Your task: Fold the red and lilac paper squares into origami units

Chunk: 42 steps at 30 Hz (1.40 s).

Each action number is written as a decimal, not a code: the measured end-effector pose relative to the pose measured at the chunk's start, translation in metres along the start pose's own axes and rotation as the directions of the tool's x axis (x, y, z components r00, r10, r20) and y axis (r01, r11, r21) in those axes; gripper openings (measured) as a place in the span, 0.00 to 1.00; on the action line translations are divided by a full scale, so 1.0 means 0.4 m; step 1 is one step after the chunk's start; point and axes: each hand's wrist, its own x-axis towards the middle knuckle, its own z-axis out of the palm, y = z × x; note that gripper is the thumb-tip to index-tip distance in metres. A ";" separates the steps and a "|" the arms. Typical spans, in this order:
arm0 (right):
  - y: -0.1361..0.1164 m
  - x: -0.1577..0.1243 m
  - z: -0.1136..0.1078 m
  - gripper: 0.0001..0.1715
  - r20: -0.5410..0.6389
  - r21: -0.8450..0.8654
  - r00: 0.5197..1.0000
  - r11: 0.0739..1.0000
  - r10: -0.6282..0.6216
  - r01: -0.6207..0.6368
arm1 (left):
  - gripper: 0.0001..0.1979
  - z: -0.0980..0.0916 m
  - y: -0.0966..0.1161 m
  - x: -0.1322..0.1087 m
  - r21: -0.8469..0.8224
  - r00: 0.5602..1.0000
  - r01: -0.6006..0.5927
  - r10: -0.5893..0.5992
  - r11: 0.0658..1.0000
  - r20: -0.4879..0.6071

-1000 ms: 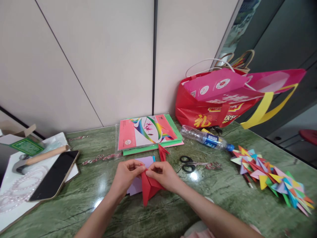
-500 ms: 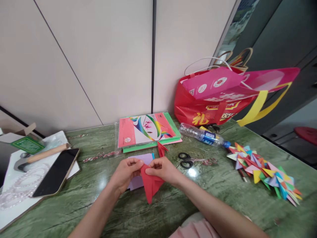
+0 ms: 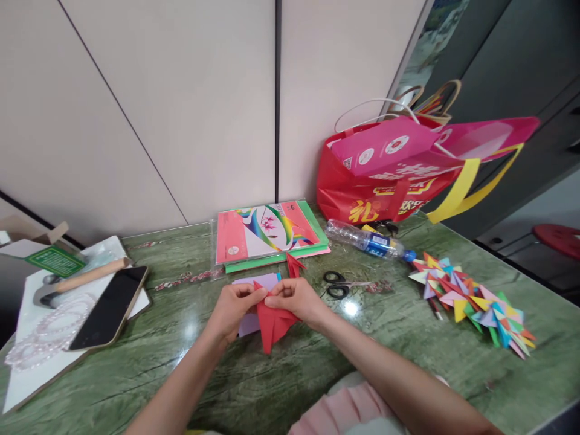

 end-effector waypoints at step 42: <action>-0.009 -0.009 0.006 0.20 0.067 -0.008 0.993 0.995 -0.094 0.095 | 0.15 0.009 0.009 -0.015 0.096 0.985 -0.152 0.159 0.984 -0.069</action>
